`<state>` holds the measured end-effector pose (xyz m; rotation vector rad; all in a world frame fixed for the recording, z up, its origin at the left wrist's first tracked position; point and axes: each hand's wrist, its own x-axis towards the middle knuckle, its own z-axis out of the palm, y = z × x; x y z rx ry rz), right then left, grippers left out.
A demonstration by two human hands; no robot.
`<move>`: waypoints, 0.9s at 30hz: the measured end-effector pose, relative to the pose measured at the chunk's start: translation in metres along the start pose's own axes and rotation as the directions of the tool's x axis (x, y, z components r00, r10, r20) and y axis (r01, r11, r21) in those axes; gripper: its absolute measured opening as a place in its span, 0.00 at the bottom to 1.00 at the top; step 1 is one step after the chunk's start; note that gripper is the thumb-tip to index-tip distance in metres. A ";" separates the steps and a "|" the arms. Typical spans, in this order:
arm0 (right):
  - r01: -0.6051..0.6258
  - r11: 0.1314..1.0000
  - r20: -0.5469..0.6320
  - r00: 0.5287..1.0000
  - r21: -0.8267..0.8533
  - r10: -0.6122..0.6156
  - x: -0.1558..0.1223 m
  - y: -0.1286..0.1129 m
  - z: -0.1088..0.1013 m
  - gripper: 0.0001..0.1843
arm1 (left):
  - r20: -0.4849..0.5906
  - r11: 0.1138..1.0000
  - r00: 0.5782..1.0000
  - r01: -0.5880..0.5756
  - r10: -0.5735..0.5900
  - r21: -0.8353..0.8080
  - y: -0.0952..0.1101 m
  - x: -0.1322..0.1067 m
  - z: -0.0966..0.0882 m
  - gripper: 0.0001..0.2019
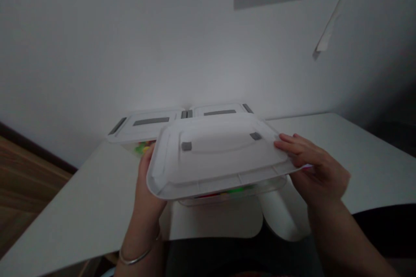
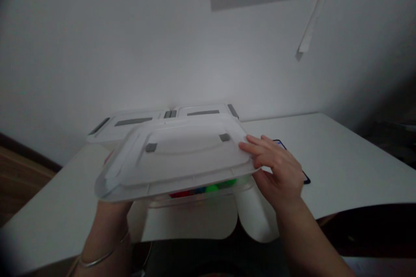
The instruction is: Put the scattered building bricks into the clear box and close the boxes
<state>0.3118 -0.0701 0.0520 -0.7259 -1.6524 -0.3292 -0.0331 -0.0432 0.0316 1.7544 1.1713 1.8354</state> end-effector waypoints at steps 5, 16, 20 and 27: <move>-0.126 0.992 0.160 0.979 -0.023 0.128 -0.012 -0.010 -0.011 0.14 | 0.064 1.000 0.998 0.006 -0.007 0.008 0.020 -0.028 0.000 0.38; -0.431 0.900 0.018 0.902 0.063 0.431 -0.025 -0.010 -0.004 0.16 | -0.015 0.957 1.000 -0.012 0.017 0.289 0.056 -0.039 0.004 0.13; -0.622 0.782 0.126 0.778 0.026 0.615 -0.023 0.000 -0.002 0.23 | -0.038 0.975 0.999 -0.013 0.022 0.220 0.064 -0.043 0.001 0.13; -0.494 0.869 0.201 0.849 -0.029 0.489 -0.021 0.009 -0.009 0.20 | -0.144 0.983 0.989 0.065 -0.040 0.174 0.073 -0.040 0.003 0.16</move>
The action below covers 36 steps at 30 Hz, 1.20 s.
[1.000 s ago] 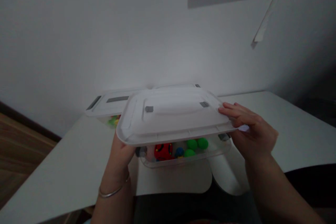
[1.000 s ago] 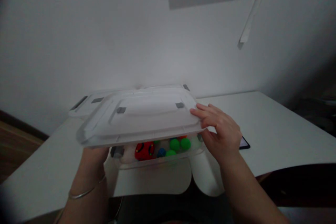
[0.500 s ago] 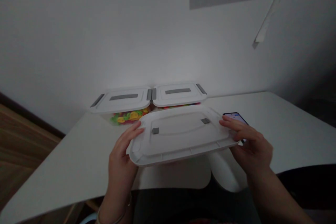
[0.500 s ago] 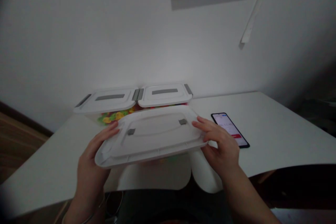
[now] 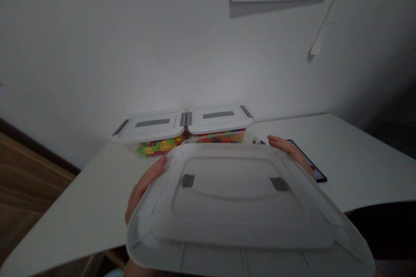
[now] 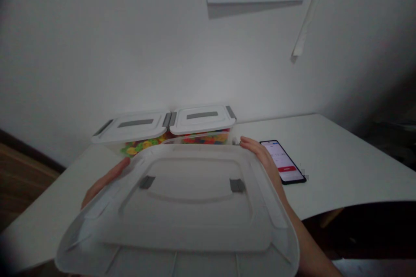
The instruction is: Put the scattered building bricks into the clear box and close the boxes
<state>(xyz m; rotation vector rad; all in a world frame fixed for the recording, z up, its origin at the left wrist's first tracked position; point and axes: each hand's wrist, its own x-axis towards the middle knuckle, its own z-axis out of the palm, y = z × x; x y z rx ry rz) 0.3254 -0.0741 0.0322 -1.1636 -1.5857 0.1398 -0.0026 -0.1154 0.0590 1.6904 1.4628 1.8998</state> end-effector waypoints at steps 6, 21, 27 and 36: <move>0.101 0.991 0.069 0.993 -0.084 -0.096 0.006 0.001 -0.001 0.16 | -0.197 0.984 0.970 0.119 -0.144 -0.131 -0.004 0.002 0.021 0.11; -0.163 0.985 0.044 0.985 -0.059 0.165 0.008 -0.030 0.005 0.30 | 0.139 0.981 0.988 -0.093 0.070 0.168 -0.005 0.001 0.031 0.29; -0.119 0.977 0.067 0.989 -0.176 0.133 0.002 -0.009 0.008 0.24 | 0.175 0.952 0.981 -0.135 0.088 0.276 -0.020 0.003 0.027 0.26; -0.095 0.960 0.078 0.990 -0.262 0.119 -0.003 0.004 0.007 0.21 | 0.293 0.910 0.949 -0.220 0.116 0.352 -0.044 0.006 0.015 0.23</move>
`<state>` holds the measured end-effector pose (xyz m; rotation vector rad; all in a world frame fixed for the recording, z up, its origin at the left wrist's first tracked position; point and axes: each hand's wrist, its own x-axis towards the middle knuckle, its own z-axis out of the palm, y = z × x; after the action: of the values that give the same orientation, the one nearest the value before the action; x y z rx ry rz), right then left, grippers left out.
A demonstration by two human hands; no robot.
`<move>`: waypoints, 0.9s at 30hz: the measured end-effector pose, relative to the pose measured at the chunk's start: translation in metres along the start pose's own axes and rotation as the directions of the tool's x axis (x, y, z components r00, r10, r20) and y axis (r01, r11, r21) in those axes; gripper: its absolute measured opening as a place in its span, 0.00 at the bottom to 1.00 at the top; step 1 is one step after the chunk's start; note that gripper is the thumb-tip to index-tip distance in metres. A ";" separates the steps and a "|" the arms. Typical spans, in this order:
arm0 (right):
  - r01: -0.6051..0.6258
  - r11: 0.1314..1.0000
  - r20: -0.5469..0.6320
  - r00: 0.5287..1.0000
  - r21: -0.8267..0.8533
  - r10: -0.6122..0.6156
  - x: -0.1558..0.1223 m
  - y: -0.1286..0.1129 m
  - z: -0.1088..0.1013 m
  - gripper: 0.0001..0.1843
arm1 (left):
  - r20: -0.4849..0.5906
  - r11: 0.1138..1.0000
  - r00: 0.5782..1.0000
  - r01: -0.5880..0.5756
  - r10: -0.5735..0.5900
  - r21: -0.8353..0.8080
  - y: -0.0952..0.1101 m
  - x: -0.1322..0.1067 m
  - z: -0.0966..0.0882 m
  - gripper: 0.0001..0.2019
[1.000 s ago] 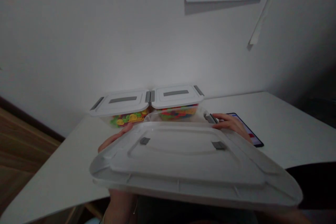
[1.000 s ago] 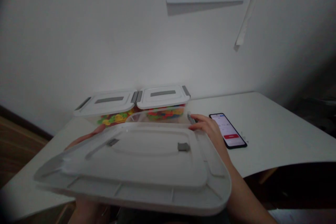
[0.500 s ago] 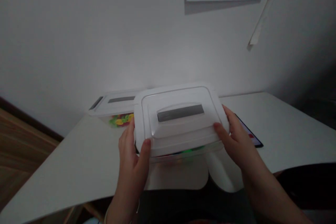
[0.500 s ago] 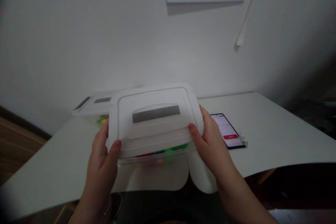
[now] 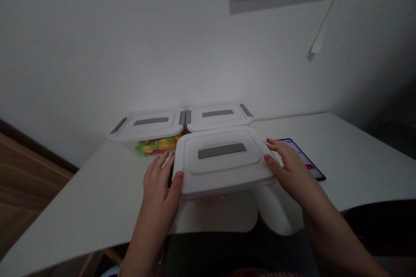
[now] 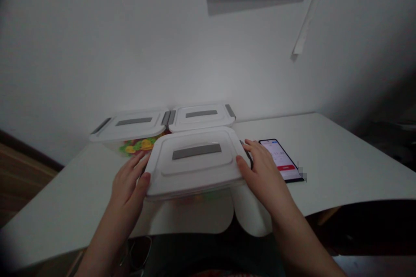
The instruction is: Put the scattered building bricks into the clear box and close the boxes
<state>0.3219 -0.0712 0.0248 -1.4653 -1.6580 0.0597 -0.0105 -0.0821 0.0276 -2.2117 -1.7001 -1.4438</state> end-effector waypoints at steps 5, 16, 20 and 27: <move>-0.022 1.000 0.023 1.000 0.000 0.022 -0.002 -0.005 -0.005 0.20 | 0.028 1.000 1.000 0.013 -0.014 0.015 -0.004 -0.002 -0.007 0.25; -0.214 0.975 0.149 0.968 0.058 0.203 0.003 -0.013 -0.010 0.19 | 0.159 0.958 0.962 0.244 -0.220 -0.152 0.007 0.011 -0.013 0.24; -0.241 0.966 0.164 0.961 0.089 0.224 0.003 -0.012 -0.011 0.16 | 0.189 0.940 0.951 0.279 -0.243 -0.198 0.005 0.011 -0.015 0.21; -0.444 0.776 0.239 0.896 0.447 0.374 0.002 0.006 0.005 0.38 | 0.268 0.608 0.825 0.552 -0.497 -0.571 -0.008 0.015 0.003 0.34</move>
<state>0.3241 -0.0651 0.0200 -1.4074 -1.2596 0.7930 -0.0148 -0.0660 0.0320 -2.1036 -2.3060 -2.4094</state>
